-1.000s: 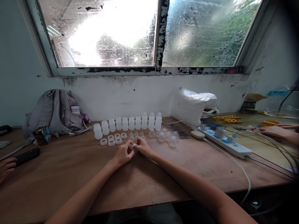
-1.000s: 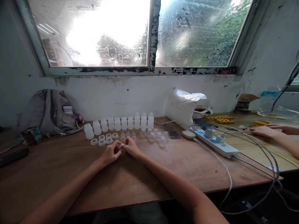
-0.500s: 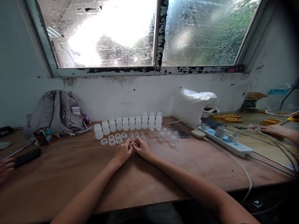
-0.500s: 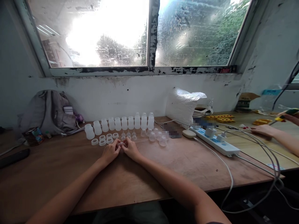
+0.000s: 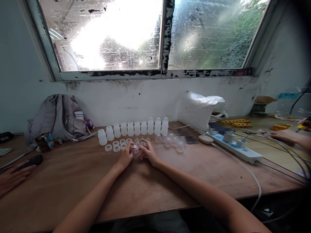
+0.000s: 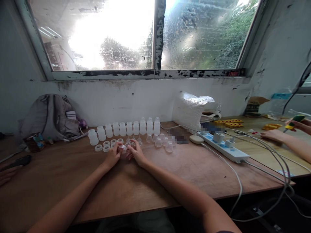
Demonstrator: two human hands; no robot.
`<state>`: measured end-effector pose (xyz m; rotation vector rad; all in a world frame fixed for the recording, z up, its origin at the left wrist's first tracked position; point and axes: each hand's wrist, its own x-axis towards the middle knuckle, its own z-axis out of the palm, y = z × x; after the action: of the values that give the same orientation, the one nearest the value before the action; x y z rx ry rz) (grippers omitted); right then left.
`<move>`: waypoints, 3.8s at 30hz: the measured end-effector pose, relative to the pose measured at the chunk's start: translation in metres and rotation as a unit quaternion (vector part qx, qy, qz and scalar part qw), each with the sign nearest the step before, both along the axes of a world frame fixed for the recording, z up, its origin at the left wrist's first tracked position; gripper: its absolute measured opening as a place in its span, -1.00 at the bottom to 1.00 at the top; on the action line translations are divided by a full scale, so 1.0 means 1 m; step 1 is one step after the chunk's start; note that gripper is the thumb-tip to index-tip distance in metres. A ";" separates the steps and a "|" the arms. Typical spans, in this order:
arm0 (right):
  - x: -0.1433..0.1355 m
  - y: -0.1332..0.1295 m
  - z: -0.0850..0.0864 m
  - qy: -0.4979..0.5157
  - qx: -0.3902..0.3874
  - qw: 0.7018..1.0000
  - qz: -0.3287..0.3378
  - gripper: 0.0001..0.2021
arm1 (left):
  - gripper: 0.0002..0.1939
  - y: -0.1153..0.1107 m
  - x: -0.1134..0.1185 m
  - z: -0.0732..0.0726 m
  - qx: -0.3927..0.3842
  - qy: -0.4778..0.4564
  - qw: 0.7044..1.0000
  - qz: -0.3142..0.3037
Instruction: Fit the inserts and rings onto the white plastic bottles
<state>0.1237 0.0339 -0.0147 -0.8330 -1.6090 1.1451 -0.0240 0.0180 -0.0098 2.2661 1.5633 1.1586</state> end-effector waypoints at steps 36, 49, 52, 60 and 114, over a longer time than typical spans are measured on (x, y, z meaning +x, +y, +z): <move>-0.002 0.031 -0.014 -0.028 0.012 0.999 0.038 -0.80 | -0.74 0.006 -0.005 0.002 0.012 0.134 0.991 -0.016; 0.025 0.103 0.047 -0.289 0.196 0.902 -0.253 -0.68 | -0.76 0.010 -0.022 0.002 0.089 0.134 0.987 0.016; 0.024 0.134 0.061 -0.361 0.125 0.890 -0.249 -0.58 | -0.77 0.010 -0.021 0.002 0.090 0.136 0.986 0.021; 0.013 0.157 0.053 -0.398 0.098 0.878 -0.247 -0.62 | -0.78 0.008 -0.022 0.005 0.080 0.108 0.991 0.008; 0.028 -0.015 0.031 -0.387 0.391 0.815 -0.181 -0.56 | -0.70 -0.012 0.006 0.024 -0.082 -0.341 0.930 -0.108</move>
<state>0.1517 0.0186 0.0164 -1.0138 -2.1842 -0.2422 -0.0175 0.0062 0.0145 1.6067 1.0582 1.4650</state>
